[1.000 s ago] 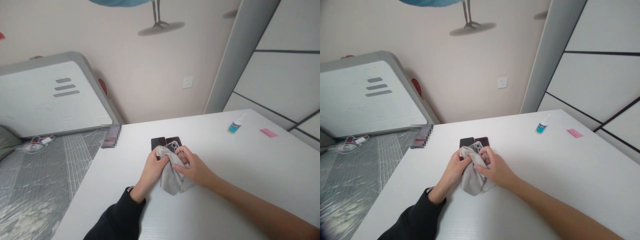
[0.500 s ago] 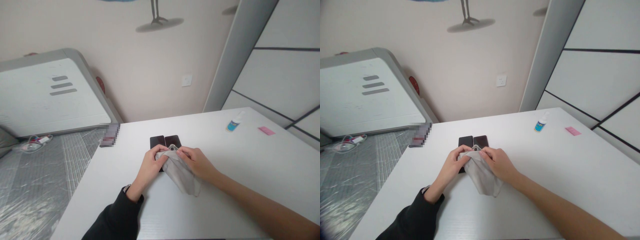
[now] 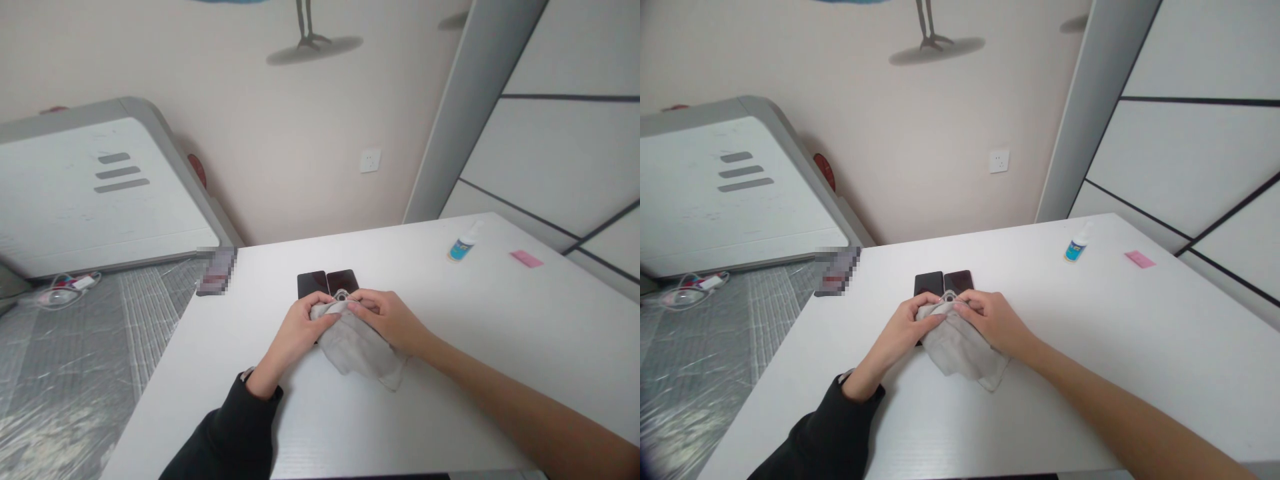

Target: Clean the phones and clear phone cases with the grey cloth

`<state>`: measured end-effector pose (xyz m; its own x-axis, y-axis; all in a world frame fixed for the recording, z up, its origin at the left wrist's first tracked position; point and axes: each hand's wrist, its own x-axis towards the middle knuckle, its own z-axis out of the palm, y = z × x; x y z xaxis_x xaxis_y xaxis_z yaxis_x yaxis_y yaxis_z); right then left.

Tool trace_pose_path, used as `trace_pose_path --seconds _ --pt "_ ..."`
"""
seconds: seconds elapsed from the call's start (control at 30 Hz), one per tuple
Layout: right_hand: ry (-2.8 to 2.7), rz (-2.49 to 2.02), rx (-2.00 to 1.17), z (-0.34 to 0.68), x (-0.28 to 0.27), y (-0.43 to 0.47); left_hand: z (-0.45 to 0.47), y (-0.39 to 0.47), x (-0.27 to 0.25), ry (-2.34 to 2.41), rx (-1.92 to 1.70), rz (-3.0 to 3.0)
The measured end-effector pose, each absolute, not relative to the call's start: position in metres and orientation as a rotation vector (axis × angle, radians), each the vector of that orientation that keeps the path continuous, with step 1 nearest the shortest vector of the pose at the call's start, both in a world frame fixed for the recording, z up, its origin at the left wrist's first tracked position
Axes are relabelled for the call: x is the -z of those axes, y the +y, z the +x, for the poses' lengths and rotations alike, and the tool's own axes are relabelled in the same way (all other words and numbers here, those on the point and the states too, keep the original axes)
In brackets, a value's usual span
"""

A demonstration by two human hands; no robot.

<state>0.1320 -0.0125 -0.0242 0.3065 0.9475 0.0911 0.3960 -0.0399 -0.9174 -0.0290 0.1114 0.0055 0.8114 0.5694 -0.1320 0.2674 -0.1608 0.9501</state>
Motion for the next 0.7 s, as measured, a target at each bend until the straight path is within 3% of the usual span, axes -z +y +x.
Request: trace_pose_path --seconds 0.27,0.7 --pt "-1.462 -1.770 -0.676 0.139 0.023 -0.011 -0.033 0.110 0.003 0.417 -0.089 1.777" --pt "-1.350 -1.569 -0.830 0.136 0.013 -0.014 -0.028 0.110 0.007 0.491 -0.238 1.672"
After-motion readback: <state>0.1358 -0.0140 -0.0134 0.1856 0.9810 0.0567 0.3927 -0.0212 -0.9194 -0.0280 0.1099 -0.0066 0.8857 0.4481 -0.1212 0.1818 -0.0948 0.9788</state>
